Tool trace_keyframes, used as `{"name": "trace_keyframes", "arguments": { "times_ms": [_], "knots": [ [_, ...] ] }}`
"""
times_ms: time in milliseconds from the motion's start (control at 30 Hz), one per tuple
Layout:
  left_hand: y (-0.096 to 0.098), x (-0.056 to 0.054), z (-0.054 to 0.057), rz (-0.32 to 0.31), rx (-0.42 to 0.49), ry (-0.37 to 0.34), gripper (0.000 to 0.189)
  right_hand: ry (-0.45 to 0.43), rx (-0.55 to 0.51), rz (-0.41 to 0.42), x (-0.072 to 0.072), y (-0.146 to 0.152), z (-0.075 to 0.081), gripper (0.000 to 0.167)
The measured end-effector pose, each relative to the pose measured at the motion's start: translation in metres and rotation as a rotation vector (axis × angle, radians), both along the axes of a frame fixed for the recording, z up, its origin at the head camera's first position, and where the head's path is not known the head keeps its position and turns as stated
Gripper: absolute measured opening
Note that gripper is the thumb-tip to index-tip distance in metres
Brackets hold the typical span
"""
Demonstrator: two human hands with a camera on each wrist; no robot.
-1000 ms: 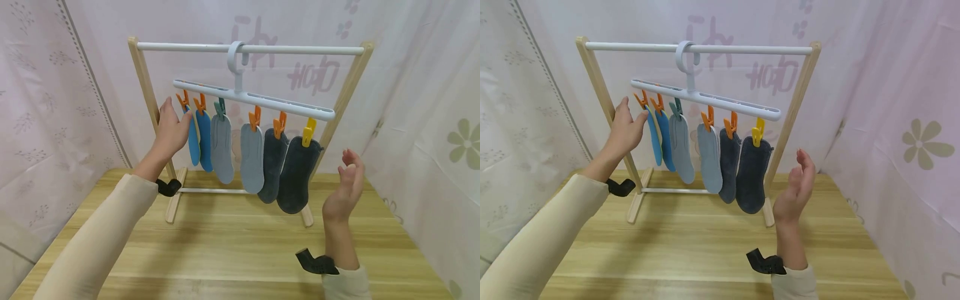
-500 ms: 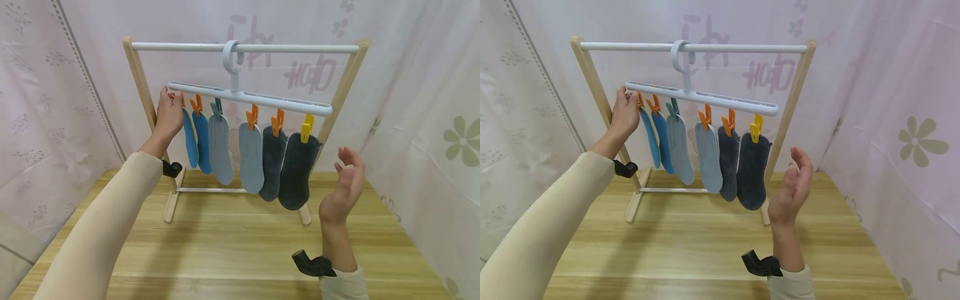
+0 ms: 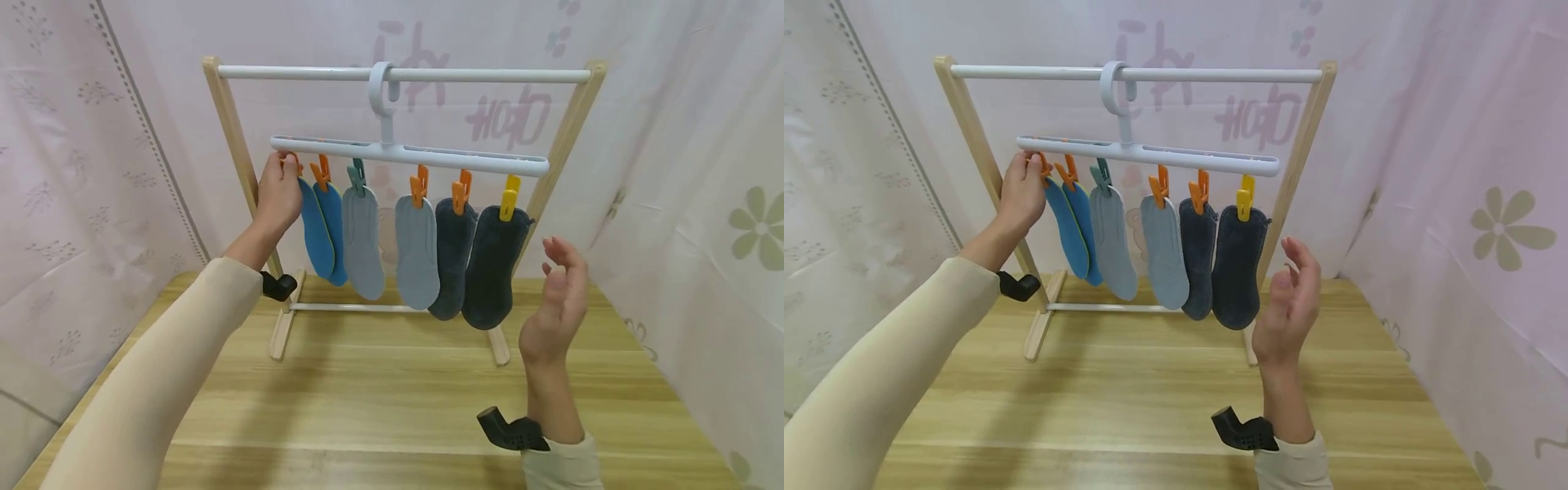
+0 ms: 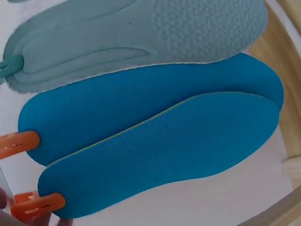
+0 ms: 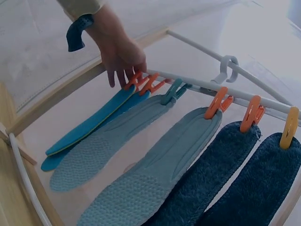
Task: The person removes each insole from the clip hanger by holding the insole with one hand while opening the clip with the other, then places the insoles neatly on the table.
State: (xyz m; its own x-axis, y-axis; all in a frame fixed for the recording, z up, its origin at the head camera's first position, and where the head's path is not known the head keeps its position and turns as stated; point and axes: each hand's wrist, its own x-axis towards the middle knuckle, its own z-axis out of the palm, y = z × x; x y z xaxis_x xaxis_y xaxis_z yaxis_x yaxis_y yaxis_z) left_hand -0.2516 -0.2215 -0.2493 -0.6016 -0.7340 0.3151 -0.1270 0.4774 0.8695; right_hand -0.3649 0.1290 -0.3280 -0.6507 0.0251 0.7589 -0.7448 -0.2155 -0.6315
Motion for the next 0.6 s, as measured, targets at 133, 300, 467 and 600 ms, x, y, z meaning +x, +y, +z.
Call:
{"name": "trace_keyframes", "arguments": {
  "times_ms": [133,300,467,600],
  "knots": [
    [0.007,0.009,0.001,0.02,-0.023,-0.022,0.044,0.016,0.037,0.001,0.002,0.001,0.0,0.052],
    [0.012,0.024,0.0,-0.027,-0.049,-0.036,0.047,0.021,0.094,-0.002,0.008,0.001,0.002,0.05],
    [0.014,0.038,-0.004,-0.06,-0.088,-0.031,0.047,0.025,0.154,0.032,0.017,0.001,0.004,0.047],
    [0.017,0.046,-0.006,-0.063,-0.101,-0.023,0.047,0.011,0.228,0.124,0.026,-0.003,0.005,0.042]
  ]
}}
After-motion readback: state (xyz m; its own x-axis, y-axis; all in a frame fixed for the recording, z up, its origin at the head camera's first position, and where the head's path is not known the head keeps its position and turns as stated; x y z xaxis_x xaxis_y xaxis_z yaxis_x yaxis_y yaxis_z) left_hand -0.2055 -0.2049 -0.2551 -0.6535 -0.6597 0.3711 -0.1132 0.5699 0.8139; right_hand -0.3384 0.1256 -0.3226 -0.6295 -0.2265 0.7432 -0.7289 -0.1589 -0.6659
